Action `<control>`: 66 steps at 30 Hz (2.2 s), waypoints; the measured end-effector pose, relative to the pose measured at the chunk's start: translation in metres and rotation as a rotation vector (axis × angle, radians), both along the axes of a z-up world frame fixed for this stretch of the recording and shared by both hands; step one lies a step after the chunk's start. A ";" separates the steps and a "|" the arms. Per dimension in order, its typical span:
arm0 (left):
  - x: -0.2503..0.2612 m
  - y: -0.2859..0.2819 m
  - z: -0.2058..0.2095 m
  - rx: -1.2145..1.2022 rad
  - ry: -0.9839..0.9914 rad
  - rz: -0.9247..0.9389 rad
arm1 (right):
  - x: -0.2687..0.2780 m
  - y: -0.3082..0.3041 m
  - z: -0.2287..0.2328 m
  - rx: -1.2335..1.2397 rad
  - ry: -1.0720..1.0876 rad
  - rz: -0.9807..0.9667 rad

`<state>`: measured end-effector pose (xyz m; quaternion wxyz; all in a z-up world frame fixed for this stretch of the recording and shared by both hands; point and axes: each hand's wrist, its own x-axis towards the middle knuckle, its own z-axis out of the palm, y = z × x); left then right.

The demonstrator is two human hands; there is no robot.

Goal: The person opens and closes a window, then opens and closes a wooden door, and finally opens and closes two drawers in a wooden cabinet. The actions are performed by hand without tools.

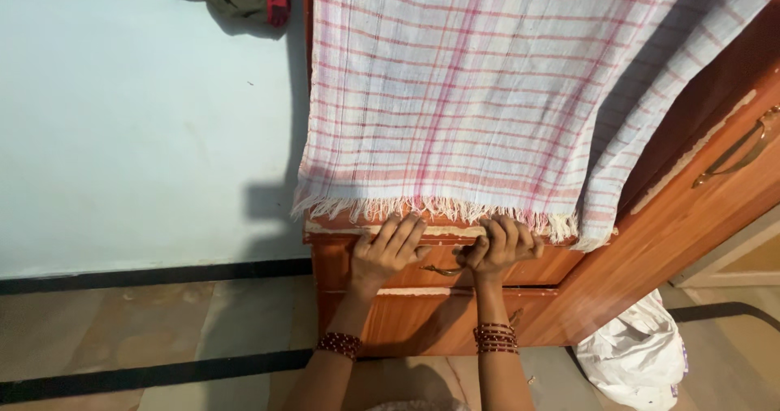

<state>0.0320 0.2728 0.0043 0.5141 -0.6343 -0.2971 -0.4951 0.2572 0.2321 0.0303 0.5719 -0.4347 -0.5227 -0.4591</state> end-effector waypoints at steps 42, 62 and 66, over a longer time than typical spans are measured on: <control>0.115 -0.179 -0.072 -1.268 -0.151 -0.365 | 0.080 -0.174 -0.075 -1.153 0.289 0.160; 0.027 -0.305 -0.066 -1.408 0.021 -0.506 | -0.008 -0.360 -0.089 -0.905 0.480 0.203; 0.012 -0.321 -0.074 -1.434 0.027 -0.524 | -0.020 -0.387 -0.077 -1.090 0.485 0.182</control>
